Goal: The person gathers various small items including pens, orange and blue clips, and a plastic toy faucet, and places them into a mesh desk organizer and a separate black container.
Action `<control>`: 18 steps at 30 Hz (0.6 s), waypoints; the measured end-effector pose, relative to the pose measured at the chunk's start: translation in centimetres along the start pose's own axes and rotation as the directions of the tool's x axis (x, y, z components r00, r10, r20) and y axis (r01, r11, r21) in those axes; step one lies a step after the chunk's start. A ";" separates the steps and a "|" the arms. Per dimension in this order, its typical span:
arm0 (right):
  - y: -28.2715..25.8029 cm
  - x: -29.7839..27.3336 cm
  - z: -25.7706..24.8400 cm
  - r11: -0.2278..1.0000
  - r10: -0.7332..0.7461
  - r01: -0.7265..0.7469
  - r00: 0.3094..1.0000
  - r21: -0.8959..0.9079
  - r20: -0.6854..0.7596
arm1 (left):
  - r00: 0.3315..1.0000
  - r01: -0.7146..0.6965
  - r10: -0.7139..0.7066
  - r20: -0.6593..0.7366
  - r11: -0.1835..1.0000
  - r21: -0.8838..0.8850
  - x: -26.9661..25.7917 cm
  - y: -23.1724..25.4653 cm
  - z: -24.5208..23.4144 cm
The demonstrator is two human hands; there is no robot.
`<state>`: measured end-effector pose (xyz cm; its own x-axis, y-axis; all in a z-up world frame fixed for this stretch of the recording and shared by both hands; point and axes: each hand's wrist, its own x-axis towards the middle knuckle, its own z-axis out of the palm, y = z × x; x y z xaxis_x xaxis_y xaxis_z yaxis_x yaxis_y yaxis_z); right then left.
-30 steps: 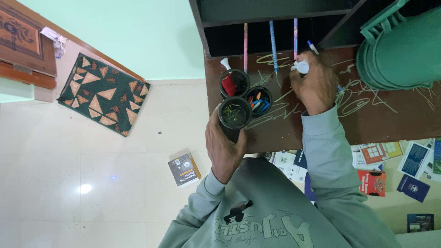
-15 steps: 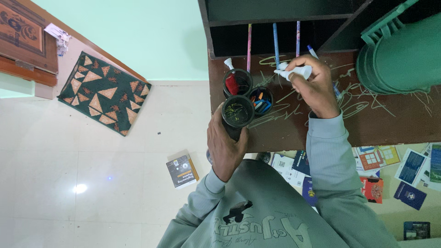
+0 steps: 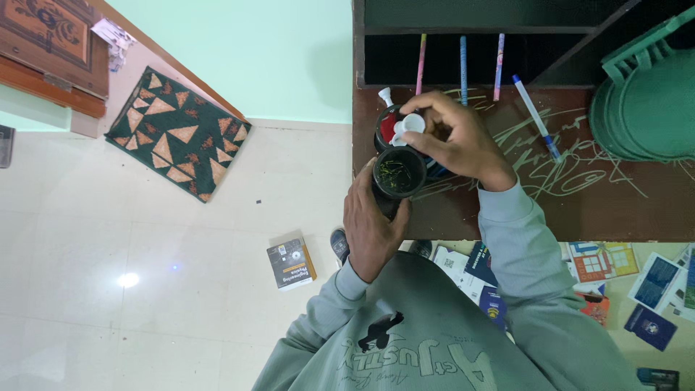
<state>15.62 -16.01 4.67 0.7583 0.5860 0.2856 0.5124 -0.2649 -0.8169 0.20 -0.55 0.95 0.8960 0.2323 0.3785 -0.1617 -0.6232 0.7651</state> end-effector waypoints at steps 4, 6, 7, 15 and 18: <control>0.8 -1.0 -0.8 0.987 0.097 -0.080 0.987 0.139 -0.127 | 1.000 0.005 -0.005 -0.005 1.000 -0.004 -0.2 -0.3 0.2; 1.4 -1.2 -0.9 0.976 0.105 -0.073 0.982 0.204 -0.155 | 1.000 -0.004 0.004 0.003 1.000 -0.025 -0.2 -0.4 0.1; 1.8 -1.2 -0.9 0.961 0.113 -0.061 0.976 0.268 -0.184 | 1.000 -0.007 0.008 0.006 1.000 -0.030 -0.1 -0.5 0.2; 1.7 1.0 -1.6 0.983 -0.015 -0.016 0.986 -0.181 -0.167 | 0.998 0.023 -0.025 -0.053 0.999 -0.048 0.1 0.3 -0.4; 1.3 3.0 -1.9 0.932 -0.078 0.037 0.992 -0.360 -0.101 | 0.995 0.060 -0.064 -0.073 0.996 -0.062 0.1 0.4 -0.4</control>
<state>19.35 -16.10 5.42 0.7527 0.5245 0.3979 0.6507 -0.5012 -0.5704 0.11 -0.44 1.49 0.8717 0.3260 0.3659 -0.1333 -0.5607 0.8172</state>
